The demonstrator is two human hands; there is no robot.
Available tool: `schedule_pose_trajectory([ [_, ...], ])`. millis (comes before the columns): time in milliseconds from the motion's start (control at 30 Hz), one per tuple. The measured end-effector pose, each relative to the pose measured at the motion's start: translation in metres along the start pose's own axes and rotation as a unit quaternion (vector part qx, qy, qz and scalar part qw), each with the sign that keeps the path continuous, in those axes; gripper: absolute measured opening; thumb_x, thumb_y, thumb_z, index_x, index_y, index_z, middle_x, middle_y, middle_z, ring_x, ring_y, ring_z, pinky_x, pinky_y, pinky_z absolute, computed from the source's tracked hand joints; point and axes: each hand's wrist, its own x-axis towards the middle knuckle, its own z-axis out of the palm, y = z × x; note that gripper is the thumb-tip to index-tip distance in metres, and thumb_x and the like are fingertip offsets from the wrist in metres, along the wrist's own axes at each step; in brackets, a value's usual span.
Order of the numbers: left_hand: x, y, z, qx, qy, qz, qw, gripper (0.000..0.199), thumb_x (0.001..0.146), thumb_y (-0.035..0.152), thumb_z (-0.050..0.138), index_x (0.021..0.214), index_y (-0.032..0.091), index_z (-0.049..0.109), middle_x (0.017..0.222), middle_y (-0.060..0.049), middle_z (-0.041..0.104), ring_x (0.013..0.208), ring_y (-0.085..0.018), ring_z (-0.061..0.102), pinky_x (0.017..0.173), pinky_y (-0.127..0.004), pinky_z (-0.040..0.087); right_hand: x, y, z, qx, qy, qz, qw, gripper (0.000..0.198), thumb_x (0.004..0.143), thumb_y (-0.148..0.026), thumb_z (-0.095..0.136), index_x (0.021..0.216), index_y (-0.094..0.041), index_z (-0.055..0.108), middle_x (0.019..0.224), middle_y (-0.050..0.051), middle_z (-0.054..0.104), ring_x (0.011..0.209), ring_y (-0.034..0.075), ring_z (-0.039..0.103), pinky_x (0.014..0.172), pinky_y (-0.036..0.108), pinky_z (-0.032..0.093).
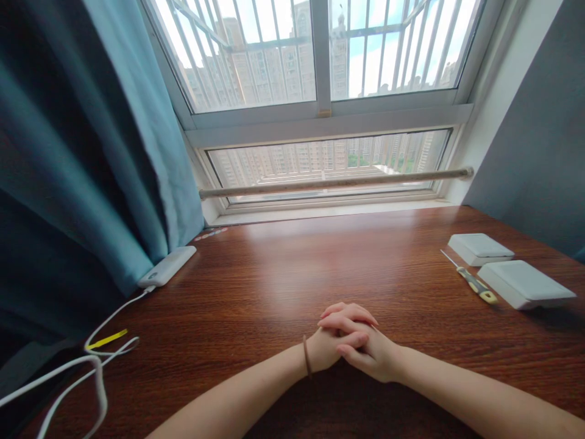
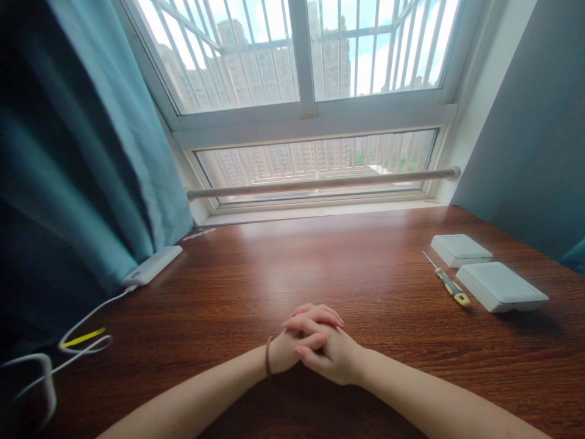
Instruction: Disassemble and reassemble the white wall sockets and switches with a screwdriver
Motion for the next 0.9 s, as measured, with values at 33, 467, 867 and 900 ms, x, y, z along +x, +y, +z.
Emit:
schedule_pose_trajectory([
  [33, -0.0002, -0.0004, 0.0000, 0.000, -0.004, 0.000, 1.000, 0.030, 0.083, 0.040, 0.045, 0.105, 0.020, 0.052, 0.106, -0.004, 0.049, 0.107, -0.021, 0.046, 0.095, -0.034, 0.037, 0.0000, -0.0002, -0.0002, -0.001, 0.001, 0.000, 1.000, 0.040, 0.083, -0.023, 0.047, 0.123, -0.018, 0.047, 0.115, 0.011, 0.047, 0.115, 0.020, 0.041, 0.094, 0.037, 0.040],
  [467, 0.0013, 0.0085, -0.0017, 0.009, -0.010, -0.013, 1.000, 0.028, 0.082, 0.033, 0.046, 0.106, 0.020, 0.051, 0.106, -0.005, 0.050, 0.107, -0.022, 0.047, 0.094, -0.031, 0.038, 0.0013, -0.0009, -0.0006, 0.001, -0.001, 0.006, 1.000, 0.038, 0.084, -0.025, 0.046, 0.122, -0.018, 0.047, 0.113, 0.011, 0.047, 0.114, 0.021, 0.041, 0.093, 0.038, 0.040],
  [867, 0.0002, 0.0055, -0.0005, -0.002, -0.013, -0.016, 1.000, 0.029, 0.082, 0.036, 0.045, 0.105, 0.020, 0.050, 0.106, -0.003, 0.048, 0.108, -0.021, 0.047, 0.095, -0.031, 0.037, 0.0010, -0.0022, -0.0008, 0.000, 0.001, 0.009, 1.000, 0.038, 0.084, -0.027, 0.045, 0.121, -0.019, 0.047, 0.113, 0.011, 0.047, 0.110, 0.021, 0.043, 0.091, 0.039, 0.041],
  [900, 0.0004, 0.0068, -0.0005, -0.005, -0.013, -0.021, 1.000, 0.029, 0.082, 0.036, 0.045, 0.105, 0.020, 0.050, 0.106, -0.003, 0.049, 0.108, -0.022, 0.047, 0.094, -0.031, 0.037, 0.0009, -0.0021, -0.0009, 0.000, 0.000, 0.009, 1.000, 0.038, 0.084, -0.027, 0.045, 0.122, -0.019, 0.047, 0.113, 0.011, 0.047, 0.110, 0.021, 0.044, 0.091, 0.038, 0.042],
])
